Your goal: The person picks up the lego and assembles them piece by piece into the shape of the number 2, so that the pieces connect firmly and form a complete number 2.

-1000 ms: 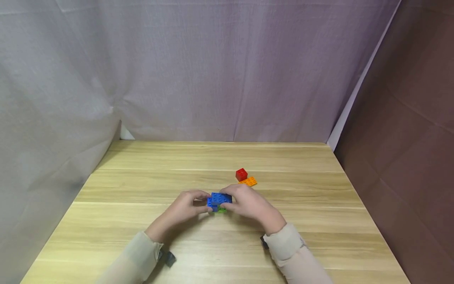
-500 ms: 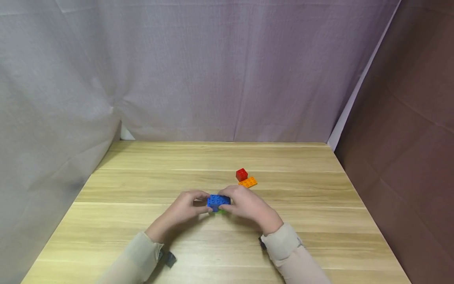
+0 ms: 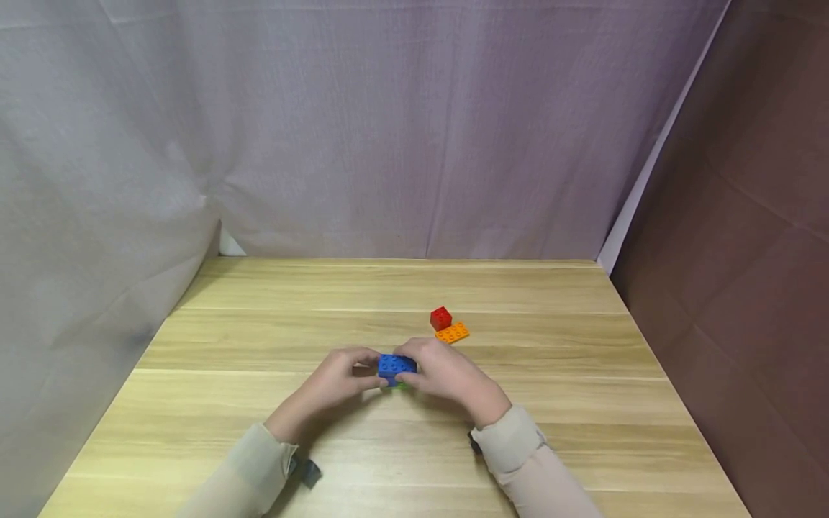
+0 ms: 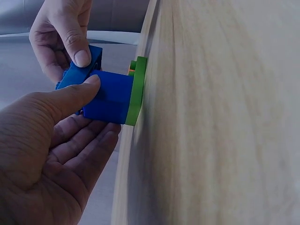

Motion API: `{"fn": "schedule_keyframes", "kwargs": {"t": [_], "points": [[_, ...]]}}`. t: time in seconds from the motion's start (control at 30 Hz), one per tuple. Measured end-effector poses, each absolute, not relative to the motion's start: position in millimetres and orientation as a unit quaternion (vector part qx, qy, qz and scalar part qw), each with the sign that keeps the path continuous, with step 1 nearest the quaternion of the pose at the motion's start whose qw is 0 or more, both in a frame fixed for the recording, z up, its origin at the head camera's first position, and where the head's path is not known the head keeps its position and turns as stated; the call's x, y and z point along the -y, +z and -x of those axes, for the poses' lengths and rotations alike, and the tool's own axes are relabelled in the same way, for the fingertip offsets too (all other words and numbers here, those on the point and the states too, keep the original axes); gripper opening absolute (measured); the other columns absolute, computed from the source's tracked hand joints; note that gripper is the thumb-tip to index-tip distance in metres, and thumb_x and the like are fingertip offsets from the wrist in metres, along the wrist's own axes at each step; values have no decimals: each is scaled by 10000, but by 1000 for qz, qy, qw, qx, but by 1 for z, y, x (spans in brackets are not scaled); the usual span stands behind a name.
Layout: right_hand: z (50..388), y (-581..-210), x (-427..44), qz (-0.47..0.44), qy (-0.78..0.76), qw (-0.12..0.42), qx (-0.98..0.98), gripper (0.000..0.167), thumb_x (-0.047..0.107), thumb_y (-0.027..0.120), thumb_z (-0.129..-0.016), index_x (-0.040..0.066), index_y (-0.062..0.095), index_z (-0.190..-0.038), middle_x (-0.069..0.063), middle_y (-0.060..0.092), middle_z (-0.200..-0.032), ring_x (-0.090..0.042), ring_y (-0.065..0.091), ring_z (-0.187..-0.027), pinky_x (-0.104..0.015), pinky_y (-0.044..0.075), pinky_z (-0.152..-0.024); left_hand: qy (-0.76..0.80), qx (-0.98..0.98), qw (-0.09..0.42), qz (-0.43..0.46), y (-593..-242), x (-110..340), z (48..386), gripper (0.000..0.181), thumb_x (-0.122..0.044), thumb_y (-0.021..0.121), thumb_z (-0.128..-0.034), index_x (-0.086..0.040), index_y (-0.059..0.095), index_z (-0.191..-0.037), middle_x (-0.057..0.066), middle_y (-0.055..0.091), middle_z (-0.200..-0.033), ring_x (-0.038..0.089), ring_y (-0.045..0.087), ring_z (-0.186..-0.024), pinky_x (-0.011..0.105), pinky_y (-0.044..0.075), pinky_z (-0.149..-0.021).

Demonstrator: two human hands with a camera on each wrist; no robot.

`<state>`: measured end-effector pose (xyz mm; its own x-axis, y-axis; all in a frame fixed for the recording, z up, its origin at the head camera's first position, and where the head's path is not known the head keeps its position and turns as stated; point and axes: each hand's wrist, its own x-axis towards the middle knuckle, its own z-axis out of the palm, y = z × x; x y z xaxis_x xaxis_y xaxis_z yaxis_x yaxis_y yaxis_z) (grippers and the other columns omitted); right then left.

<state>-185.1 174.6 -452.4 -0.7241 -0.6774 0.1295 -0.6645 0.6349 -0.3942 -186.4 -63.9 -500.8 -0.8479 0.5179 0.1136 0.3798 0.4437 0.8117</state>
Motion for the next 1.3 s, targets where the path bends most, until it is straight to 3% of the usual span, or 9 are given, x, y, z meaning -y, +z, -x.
{"fn": "schedule_keyframes", "kwargs": {"t": [0.77, 1.3], "points": [[186, -454, -171, 388, -221, 9, -895, 288, 204, 780, -901, 79, 715, -1152, 3, 693, -1074, -82, 619, -914, -258, 565, -811, 448, -847, 90, -271, -501, 65, 188, 310, -305, 795, -881, -175, 719, -1152, -80, 700, -1136, 82, 657, -1066, 259, 521, -953], [185, -449, -172, 392, -225, 9, -892, 290, 196, 779, -902, 66, 717, -1153, -9, 700, -1073, -94, 632, -926, -246, 566, -812, 475, -831, 72, -280, -492, 63, 187, 315, -228, 805, -874, -129, 714, -1158, -45, 707, -1117, 78, 659, -1042, 265, 546, -921]]}}
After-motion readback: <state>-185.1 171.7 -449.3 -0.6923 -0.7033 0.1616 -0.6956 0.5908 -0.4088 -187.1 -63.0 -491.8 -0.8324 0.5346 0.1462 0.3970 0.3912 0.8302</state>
